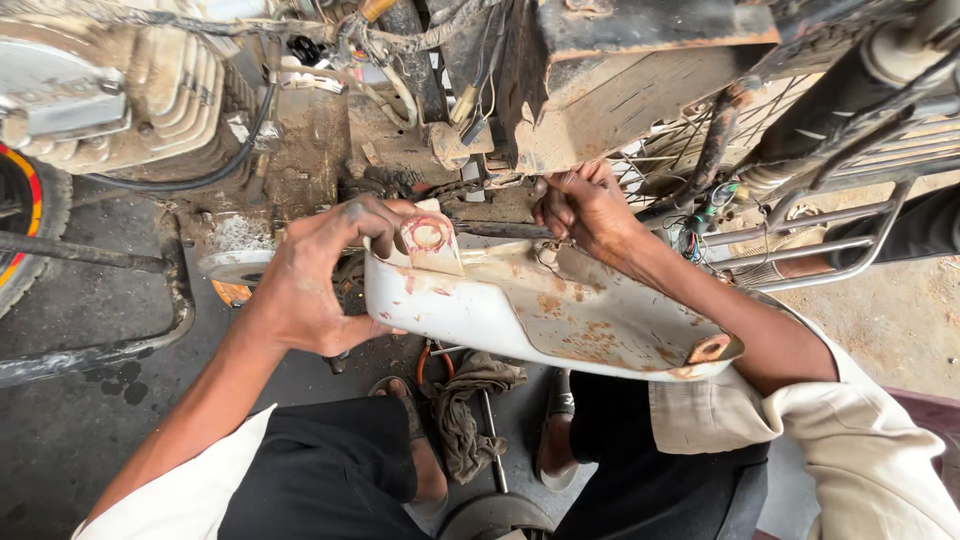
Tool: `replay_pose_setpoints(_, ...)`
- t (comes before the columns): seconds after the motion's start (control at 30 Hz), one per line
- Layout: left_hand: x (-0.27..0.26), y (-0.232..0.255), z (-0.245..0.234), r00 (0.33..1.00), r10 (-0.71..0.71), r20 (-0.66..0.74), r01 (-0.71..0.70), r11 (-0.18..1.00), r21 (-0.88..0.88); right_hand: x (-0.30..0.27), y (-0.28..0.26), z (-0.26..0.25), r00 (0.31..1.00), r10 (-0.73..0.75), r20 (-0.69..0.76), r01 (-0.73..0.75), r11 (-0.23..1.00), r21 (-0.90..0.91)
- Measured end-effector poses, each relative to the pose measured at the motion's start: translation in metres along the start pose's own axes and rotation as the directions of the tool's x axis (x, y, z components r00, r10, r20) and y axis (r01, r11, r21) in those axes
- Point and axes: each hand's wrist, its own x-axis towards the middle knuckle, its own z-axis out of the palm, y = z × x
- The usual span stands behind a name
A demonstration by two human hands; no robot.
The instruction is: The person cleans a metal cover with a cloth, positions it onto the side of a motorcycle, and works with wires and connections by hand to secure it.
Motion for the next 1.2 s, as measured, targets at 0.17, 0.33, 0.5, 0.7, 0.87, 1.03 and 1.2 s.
replay_pose_setpoints(0.17, 0.000, 0.010, -0.003, 0.998, -0.062, 0.017, 0.063, 0.998, -0.023, -0.007, -0.005, 0.008, 0.992, -0.046, 0.115, 0.038, 0.997, 0.069)
replay_pose_setpoints(0.33, -0.005, 0.014, -0.004, 0.999, -0.027, 0.028, 0.026, 0.999, 0.028, -0.011, -0.006, 0.011, 0.992, -0.030, 0.126, 0.022, 0.998, 0.064)
replay_pose_setpoints(0.5, -0.012, 0.013, -0.004, 0.998, -0.055, 0.034, 0.057, 0.998, -0.034, -0.011, -0.001, 0.007, 0.982, -0.041, 0.182, 0.026, 0.996, 0.086)
replay_pose_setpoints(0.7, -0.015, 0.016, -0.005, 0.986, -0.155, 0.059, 0.153, 0.988, 0.033, -0.012, -0.001, 0.008, 0.989, 0.082, 0.127, -0.078, 0.996, -0.041)
replay_pose_setpoints(0.87, -0.019, 0.016, -0.008, 0.993, -0.105, 0.061, 0.103, 0.994, 0.031, -0.012, 0.004, 0.024, 0.989, 0.069, 0.133, -0.068, 0.998, -0.014)
replay_pose_setpoints(1.03, -0.021, 0.014, -0.011, 0.999, 0.045, 0.009, -0.045, 0.995, 0.085, -0.010, -0.003, 0.029, 0.993, 0.016, 0.118, -0.016, 1.000, 0.002)
replay_pose_setpoints(1.2, -0.026, 0.010, -0.014, 0.986, -0.167, -0.017, 0.168, 0.982, 0.085, -0.006, -0.004, 0.019, 0.991, 0.050, 0.122, -0.053, 0.998, 0.023)
